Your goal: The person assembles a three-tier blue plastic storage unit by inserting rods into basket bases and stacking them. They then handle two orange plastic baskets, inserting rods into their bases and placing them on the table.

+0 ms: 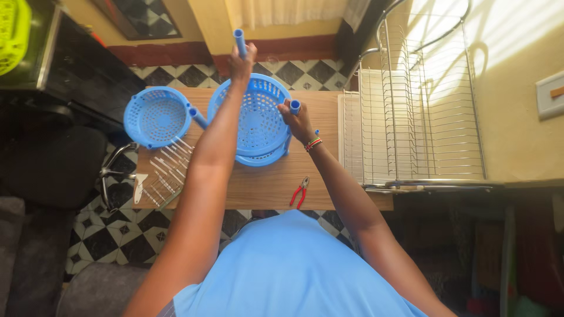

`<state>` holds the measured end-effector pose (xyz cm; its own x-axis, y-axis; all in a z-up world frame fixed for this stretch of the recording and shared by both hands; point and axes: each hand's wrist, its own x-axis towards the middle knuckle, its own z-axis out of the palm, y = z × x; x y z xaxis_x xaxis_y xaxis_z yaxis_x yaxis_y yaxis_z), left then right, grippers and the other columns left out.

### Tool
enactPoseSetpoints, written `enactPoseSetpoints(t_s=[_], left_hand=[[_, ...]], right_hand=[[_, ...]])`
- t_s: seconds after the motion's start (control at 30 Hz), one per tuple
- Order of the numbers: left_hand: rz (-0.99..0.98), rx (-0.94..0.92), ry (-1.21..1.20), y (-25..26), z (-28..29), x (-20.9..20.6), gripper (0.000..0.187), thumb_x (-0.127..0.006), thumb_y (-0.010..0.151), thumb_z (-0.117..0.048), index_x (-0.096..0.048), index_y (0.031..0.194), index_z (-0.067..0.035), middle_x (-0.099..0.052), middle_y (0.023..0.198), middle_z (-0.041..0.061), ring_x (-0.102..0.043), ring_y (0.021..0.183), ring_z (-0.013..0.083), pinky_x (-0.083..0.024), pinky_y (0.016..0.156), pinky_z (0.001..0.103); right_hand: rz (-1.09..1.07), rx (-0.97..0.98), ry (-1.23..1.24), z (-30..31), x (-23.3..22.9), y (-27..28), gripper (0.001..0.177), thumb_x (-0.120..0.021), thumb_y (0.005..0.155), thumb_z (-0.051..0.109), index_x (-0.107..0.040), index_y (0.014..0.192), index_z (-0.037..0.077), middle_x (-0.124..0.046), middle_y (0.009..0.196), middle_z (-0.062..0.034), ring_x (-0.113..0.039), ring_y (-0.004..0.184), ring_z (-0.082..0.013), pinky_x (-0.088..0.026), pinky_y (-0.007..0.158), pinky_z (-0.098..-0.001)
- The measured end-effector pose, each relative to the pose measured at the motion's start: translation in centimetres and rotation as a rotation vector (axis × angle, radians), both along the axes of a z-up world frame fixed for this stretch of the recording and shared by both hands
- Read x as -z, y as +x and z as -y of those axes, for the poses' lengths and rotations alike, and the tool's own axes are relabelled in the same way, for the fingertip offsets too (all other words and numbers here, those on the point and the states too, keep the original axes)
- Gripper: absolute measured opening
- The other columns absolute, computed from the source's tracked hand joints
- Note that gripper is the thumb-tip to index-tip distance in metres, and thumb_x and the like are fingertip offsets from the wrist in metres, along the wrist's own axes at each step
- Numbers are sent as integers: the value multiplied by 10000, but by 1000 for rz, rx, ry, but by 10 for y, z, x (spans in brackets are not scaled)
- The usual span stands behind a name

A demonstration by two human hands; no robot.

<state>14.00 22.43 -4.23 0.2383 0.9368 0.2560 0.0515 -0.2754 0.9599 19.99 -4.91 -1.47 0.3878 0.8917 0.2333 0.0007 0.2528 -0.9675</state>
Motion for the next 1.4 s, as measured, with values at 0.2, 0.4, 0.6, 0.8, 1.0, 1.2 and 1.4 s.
enactPoseSetpoints(t_s=[0.2, 0.4, 0.6, 0.8, 1.0, 1.2, 1.4], left_hand=[[27, -241, 99, -52, 100, 7, 303, -646, 957, -167, -648, 1221, -17, -664, 1065, 151, -657, 1026, 270, -550, 948, 384], [-21, -672, 556, -130, 223, -40, 290, -590, 1015, -216, -603, 1208, 0, -648, 1193, 179, -596, 1151, 298, -457, 957, 421], [309, -573, 331, -156, 180, -65, 413, -510, 1085, -381, -531, 1148, 26, -606, 1026, 145, -586, 968, 218, -474, 896, 391], [206, -597, 135, -159, 135, -24, 561, -451, 1064, -450, -488, 719, -9, -466, 641, 54, -460, 619, 174, -407, 596, 380], [265, -414, 112, -169, 125, -14, 577, -407, 1069, -497, -417, 710, -45, -405, 637, 34, -405, 599, 156, -340, 564, 361], [401, -195, 12, -190, 143, -33, 504, -472, 1050, -546, -613, 998, -65, -614, 909, 35, -575, 910, 145, -453, 859, 298], [578, -245, -192, -246, 155, -48, 380, -526, 998, -423, -615, 1252, -155, -666, 1182, -30, -577, 1165, 88, -414, 945, 289]], right_hand=[[35, -13, -2, -5, -3, 3, 330, -654, 1008, 246, -518, 736, 116, -449, 652, 85, -393, 574, -14, -311, 504, -207], [63, 118, 37, -4, -13, -7, 297, -648, 1025, 307, -551, 816, 119, -502, 684, 78, -440, 608, -16, -357, 530, -201], [135, 183, 35, -8, -11, -13, 360, -635, 1025, 301, -576, 741, 86, -521, 600, 34, -498, 517, -48, -413, 463, -233], [236, 148, 52, -21, -6, 3, 422, -607, 1029, 244, -535, 649, 76, -488, 542, 30, -458, 466, -52, -357, 431, -248], [135, 73, 55, -19, -3, 7, 407, -659, 1037, 213, -505, 686, 78, -493, 584, 47, -459, 507, -43, -371, 459, -233], [71, 73, 87, 3, -32, -7, 334, -770, 906, 239, -583, 1136, 83, -582, 876, -13, -581, 801, -79, -514, 704, -239], [18, 384, 585, 28, -97, -32, 252, -578, 980, 142, -595, 1213, 47, -626, 1053, -78, -614, 1017, -143, -526, 934, -285]])
